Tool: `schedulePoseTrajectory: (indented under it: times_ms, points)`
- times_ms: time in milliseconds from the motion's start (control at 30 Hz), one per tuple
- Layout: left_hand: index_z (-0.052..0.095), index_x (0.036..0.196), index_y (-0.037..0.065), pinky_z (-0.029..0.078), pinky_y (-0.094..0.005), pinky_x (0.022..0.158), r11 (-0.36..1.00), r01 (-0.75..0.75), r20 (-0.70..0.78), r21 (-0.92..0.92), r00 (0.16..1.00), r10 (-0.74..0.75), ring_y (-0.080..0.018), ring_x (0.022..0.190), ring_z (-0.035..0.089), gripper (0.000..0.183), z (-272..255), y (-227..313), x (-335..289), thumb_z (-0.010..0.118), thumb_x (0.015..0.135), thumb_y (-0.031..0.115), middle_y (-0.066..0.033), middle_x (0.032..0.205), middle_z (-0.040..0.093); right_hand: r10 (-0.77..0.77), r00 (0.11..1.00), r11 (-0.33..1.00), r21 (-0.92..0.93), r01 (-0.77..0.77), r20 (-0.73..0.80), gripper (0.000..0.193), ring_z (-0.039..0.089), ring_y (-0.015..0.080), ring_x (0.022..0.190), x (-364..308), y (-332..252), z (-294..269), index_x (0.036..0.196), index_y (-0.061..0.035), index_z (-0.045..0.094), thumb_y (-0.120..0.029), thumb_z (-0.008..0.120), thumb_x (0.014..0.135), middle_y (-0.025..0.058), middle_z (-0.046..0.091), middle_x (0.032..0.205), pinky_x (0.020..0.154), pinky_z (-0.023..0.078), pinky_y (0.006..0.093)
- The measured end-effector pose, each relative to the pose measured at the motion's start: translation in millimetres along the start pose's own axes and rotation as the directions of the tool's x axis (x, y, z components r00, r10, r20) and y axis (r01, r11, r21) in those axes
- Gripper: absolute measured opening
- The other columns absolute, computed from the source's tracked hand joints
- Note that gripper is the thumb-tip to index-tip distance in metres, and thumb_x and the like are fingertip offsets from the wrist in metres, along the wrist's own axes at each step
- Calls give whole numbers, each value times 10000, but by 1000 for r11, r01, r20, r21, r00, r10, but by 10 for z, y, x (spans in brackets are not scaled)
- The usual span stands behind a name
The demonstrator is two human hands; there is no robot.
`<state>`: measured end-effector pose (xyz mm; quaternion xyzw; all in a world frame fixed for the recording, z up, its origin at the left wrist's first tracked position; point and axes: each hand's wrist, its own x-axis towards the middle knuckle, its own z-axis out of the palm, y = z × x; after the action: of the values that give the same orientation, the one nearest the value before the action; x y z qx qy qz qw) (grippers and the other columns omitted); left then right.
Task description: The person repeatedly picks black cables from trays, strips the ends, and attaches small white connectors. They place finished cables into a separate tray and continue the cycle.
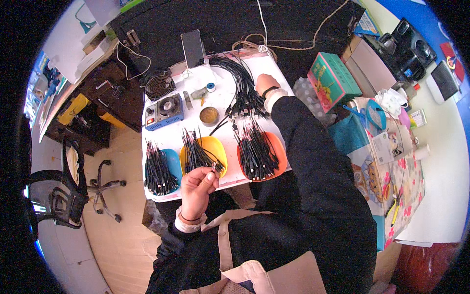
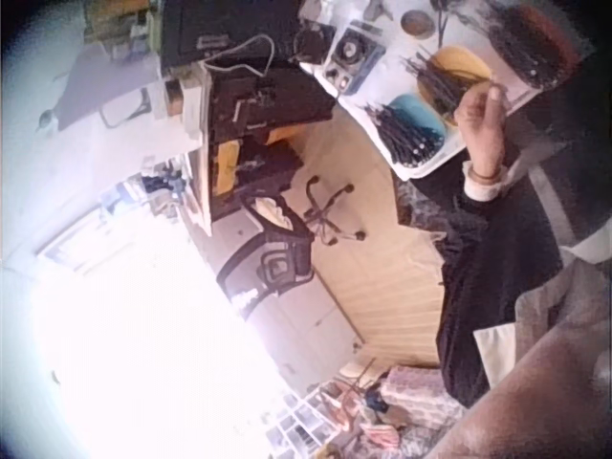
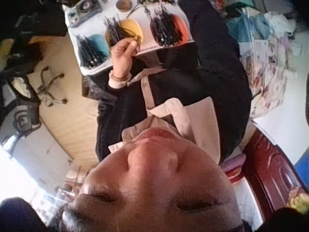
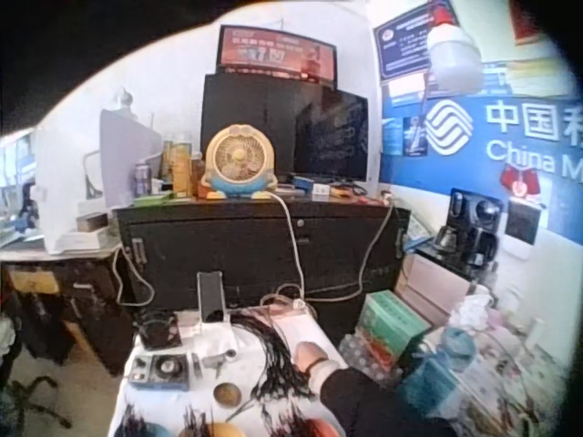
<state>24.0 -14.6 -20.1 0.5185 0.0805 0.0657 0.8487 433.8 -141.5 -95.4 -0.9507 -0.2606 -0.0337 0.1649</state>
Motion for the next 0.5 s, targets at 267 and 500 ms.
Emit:
schedulePoseTrajectory:
  times_ms: [267, 500]
  points:
    - [574, 982, 4, 487, -401, 930, 968, 139, 75, -210, 989, -126, -315, 1107, 577, 138, 73, 56, 289, 455, 983, 75, -209, 1243, 550, -247, 912, 706, 706, -63, 328, 191, 512, 73, 566, -919, -427, -1022, 764, -41, 635, -224, 655, 815, -17, 567, 615, 520, 424, 262]
    - [553, 1049, -6, 554, -356, 791, 923, 188, 144, -337, 979, -146, -270, 952, 645, 154, 250, 83, 1310, 485, 981, 114, -126, 1087, 618, -341, 929, 709, 688, 155, 142, 155, 632, 226, 635, -3065, -1307, -1024, 835, -18, 538, -131, 644, 838, 127, 617, 700, 587, 487, 337]
